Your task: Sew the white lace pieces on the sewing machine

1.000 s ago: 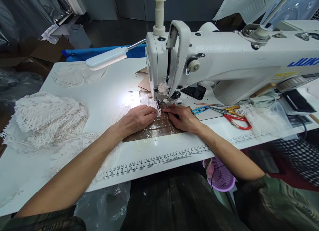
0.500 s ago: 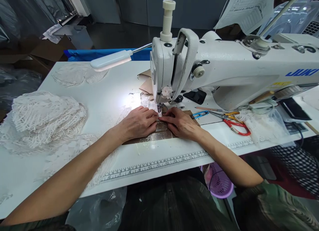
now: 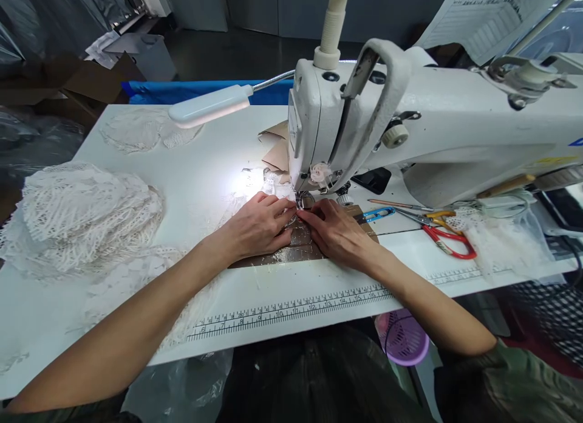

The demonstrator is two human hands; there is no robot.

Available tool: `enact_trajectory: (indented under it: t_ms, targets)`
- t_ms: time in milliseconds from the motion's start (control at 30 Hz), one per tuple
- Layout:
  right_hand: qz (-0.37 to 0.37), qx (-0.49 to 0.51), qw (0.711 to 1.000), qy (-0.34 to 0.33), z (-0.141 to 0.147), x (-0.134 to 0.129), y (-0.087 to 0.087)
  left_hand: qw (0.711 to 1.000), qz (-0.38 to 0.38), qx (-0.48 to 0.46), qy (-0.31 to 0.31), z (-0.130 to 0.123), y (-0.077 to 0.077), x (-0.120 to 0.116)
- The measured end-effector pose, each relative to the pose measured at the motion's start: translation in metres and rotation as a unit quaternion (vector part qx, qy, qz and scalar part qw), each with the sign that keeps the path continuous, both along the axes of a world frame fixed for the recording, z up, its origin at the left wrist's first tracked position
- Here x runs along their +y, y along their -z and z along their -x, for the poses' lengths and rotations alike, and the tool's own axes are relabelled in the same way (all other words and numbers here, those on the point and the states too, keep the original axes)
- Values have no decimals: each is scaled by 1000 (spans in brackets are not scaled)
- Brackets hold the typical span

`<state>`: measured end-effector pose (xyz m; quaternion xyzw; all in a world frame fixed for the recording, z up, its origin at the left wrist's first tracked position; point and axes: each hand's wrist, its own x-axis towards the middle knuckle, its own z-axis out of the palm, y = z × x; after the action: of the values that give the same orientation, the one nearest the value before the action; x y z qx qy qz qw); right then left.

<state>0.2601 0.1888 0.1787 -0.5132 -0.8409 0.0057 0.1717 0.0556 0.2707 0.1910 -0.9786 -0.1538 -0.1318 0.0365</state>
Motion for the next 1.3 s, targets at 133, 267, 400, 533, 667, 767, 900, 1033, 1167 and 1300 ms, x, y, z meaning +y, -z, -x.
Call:
enact_trajectory:
  t_ms: [133, 267, 400, 533, 667, 767, 900, 1033, 1167, 1300]
  targets:
    - [17, -5, 1000, 20, 2, 2, 2, 1000, 2, 11, -15, -1, 0, 0]
    - [26, 41, 999, -4, -3, 2, 1, 999, -14, 30, -29, -3, 0, -2]
    - [80, 115, 990, 14, -17, 2, -8, 999, -14, 18, -38, -5, 1, -2]
    - [161, 173, 970, 66, -30, 12, -15, 999, -2, 15, -51, -5, 2, -2]
    - [139, 193, 961, 140, -30, 24, -10, 999, 7, 14, -52, -5, 2, -1]
    - [97, 199, 968, 120, -26, 22, -7, 998, 7, 12, -55, -5, 2, -1]
    - [72, 177, 976, 104, -25, 5, -5, 997, -5, 26, -69, -6, 1, -2]
    - [49, 189, 976, 96, -31, -8, -1, 995, -12, 62, -73, -6, -5, -1]
    - [31, 209, 974, 87, -36, -10, 4, 994, 1, 90, -60, -6, -14, 9]
    - [15, 200, 976, 80, -36, -14, 7, 994, 18, 100, -41, -7, -19, 24]
